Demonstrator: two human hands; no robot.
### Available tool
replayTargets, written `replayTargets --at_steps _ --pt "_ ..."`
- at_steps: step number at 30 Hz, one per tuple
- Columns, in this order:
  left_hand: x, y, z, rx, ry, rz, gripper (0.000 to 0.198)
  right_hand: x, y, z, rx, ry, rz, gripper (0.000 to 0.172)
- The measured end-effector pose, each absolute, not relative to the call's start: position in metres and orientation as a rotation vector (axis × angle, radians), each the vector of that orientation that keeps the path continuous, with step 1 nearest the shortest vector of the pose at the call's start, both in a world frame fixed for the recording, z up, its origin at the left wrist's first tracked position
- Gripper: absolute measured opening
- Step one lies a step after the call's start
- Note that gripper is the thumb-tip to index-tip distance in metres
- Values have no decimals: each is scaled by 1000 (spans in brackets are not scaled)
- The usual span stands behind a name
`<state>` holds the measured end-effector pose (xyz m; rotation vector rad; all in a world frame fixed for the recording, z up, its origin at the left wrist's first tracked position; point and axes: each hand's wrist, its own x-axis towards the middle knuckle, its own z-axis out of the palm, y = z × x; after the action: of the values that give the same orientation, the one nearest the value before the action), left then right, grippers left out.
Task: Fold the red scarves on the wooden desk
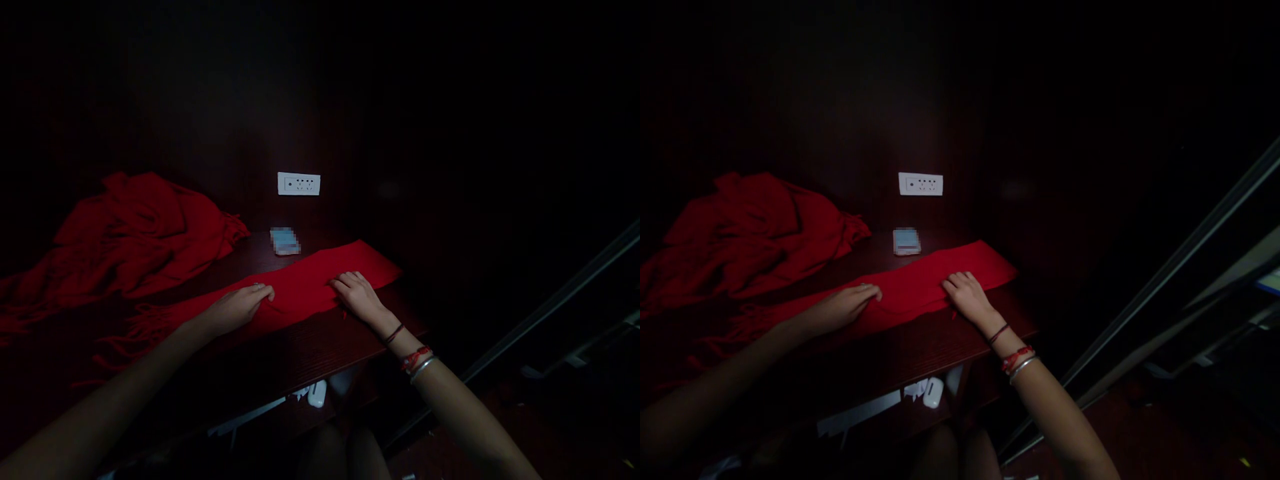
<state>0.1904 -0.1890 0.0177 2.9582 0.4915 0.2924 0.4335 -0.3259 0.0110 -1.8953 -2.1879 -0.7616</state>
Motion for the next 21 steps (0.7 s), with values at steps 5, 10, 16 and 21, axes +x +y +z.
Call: replayTargets --at_steps 5,10,16,21 --pt "192 -204 22 3182 434 292 29 439 -338 8 -1825 -2227 -523 27" --pt "199 -213 14 3294 402 204 28 440 -341 8 -1701 -2224 -351 30" --pt "195 -213 21 3165 396 188 47 475 -356 18 -1680 -1964 -265 28" --pt "194 -210 23 3068 343 210 47 517 -365 13 -2083 -1643 -510 24"
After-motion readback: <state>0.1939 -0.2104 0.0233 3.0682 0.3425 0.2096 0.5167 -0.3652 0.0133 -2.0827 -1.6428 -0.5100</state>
